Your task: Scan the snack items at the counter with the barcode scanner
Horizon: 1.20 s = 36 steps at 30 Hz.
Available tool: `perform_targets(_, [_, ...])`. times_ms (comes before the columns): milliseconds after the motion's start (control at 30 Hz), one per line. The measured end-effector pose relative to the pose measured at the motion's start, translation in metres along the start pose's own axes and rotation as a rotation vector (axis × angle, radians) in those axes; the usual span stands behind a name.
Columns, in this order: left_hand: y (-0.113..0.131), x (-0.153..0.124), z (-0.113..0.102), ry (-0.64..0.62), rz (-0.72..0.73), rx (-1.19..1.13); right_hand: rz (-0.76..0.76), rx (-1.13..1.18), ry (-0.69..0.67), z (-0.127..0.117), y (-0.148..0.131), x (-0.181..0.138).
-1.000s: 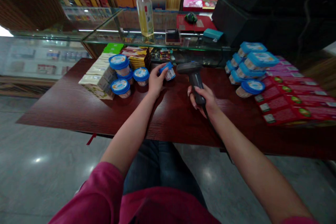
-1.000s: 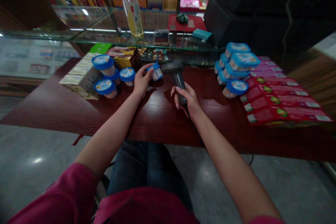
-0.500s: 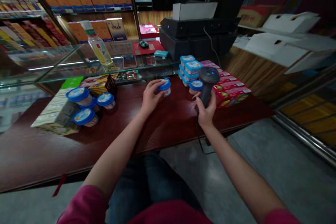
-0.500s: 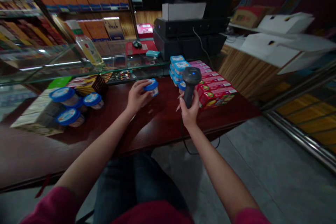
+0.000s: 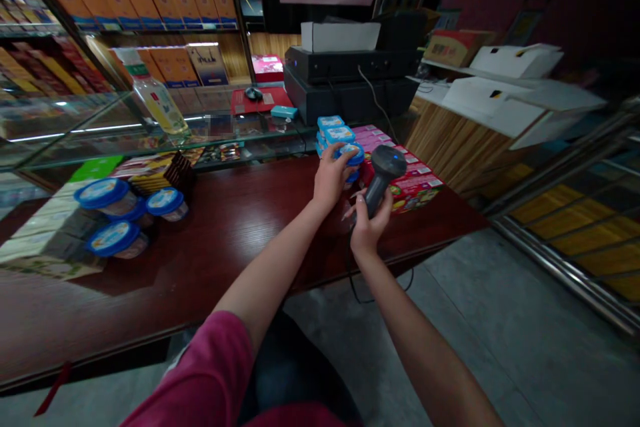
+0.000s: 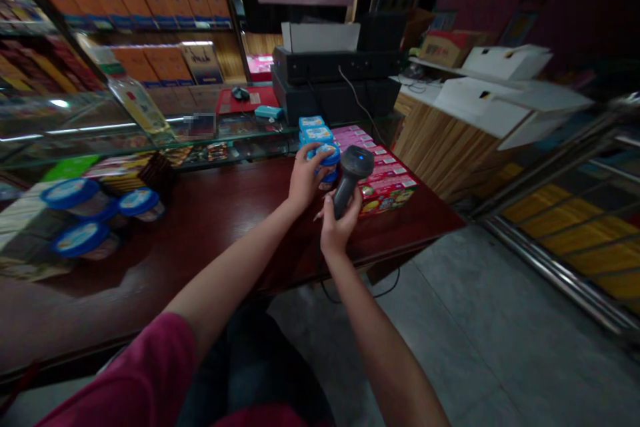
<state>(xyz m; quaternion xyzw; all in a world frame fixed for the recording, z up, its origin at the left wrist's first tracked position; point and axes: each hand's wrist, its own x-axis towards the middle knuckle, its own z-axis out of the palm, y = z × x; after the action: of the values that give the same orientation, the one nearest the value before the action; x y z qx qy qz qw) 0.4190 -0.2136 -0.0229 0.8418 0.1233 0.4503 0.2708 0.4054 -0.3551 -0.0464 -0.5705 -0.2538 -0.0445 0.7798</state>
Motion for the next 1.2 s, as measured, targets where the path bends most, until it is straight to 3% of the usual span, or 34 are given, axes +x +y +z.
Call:
perform_targets(133, [0.001, -0.001, 0.004, -0.052, -0.014, 0.052, 0.010, 0.037, 0.012, 0.002, -0.005, 0.001])
perform_targets(233, [-0.004, -0.010, -0.018, -0.119, 0.038, 0.135, 0.038, 0.077, -0.032, 0.000, -0.009, 0.000])
perform_targets(333, [-0.019, -0.041, -0.076, -0.157, 0.081, 0.349, 0.086, 0.118, -0.158, 0.000, -0.013, -0.001])
perform_targets(433, [-0.034, -0.086, -0.155, -0.197, 0.047, 0.617, 0.230, 0.189, -0.442, 0.017, -0.013, -0.003])
perform_targets(567, [-0.050, -0.137, -0.243, -0.018, -0.138, 0.781, 0.446, 0.285, -0.833, 0.075, -0.006, -0.012])
perform_targets(667, [-0.063, -0.157, -0.281, 0.150, -0.285, 0.798, 0.497, 0.345, -0.952, 0.129, -0.002, -0.024])
perform_targets(767, [-0.076, -0.163, -0.296, 0.233, -0.392, 0.769, 0.529, 0.354, -0.990, 0.165, 0.002, -0.034])
perform_targets(833, [-0.080, -0.162, -0.297, 0.200, -0.399, 0.740, 0.540, 0.341, -0.999, 0.174, 0.005, -0.037])
perform_targets(1000, [-0.078, -0.149, -0.289, -0.033, -0.238, 0.671, 0.580, 0.394, -0.928, 0.165, 0.012, -0.032])
perform_targets(1200, [-0.087, -0.138, -0.290, -0.017, -0.282, 0.675, 0.627, 0.436, -0.846, 0.165, 0.017, -0.027])
